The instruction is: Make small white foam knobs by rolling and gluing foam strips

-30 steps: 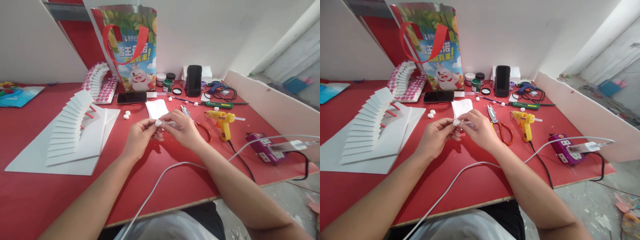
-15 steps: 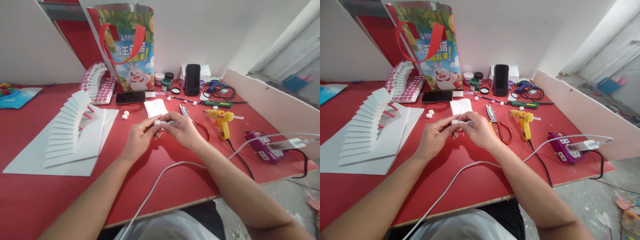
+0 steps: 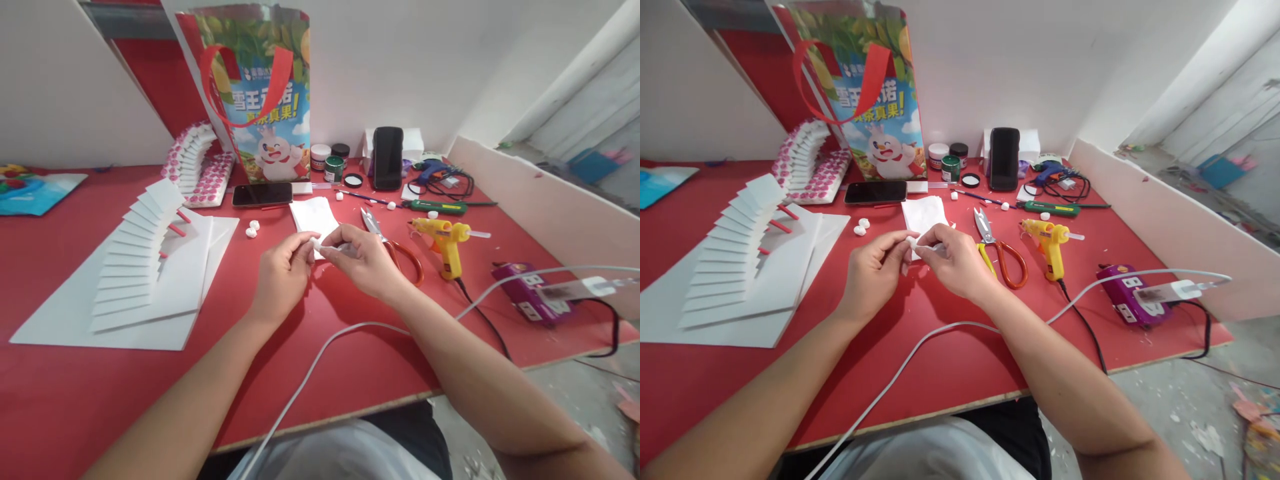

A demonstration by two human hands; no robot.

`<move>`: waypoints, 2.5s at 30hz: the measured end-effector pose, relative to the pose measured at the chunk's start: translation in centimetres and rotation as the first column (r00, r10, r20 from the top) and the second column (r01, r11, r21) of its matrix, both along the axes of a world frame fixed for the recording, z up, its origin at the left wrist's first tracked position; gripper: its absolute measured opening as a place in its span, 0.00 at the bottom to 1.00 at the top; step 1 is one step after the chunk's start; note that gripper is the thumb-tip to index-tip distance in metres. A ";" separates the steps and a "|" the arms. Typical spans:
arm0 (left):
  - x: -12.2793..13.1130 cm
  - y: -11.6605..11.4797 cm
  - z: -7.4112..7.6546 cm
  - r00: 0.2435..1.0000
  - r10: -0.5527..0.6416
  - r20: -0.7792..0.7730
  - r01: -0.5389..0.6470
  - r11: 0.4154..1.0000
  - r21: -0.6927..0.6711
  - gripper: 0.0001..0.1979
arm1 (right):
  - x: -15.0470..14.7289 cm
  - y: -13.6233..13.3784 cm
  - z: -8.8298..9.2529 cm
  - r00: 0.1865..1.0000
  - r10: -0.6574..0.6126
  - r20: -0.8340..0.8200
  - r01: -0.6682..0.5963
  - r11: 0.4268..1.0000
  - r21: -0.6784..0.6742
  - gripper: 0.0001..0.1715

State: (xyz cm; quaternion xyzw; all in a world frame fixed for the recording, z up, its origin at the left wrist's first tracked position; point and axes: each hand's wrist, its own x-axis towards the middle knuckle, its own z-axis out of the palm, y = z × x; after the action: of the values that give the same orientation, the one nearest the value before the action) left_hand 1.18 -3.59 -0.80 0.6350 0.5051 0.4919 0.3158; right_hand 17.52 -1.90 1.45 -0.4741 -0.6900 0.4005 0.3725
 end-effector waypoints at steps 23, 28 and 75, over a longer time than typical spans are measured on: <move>0.0 0.2 -1.2 0.923 0.139 -0.358 0.043 0.890 0.454 0.15 | -1.3 -0.5 -0.1 0.945 -0.116 -0.306 0.068 0.984 -0.165 0.11; 0.3 -0.2 -1.2 0.977 0.009 -0.214 0.072 0.928 0.365 0.17 | -0.6 -0.1 -0.2 0.950 -0.094 -0.298 0.052 0.988 -0.146 0.12; -0.4 0.2 0.2 0.972 -0.205 0.113 0.196 0.977 0.080 0.12 | 0.5 0.0 0.3 0.999 0.029 -0.021 -0.029 0.999 0.032 0.09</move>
State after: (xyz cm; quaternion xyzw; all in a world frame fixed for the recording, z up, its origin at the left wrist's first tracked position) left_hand 0.79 -3.37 -0.56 0.6622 0.4012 0.5119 0.3721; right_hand 17.99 -1.87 1.71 -0.4538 -0.6988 0.4001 0.3816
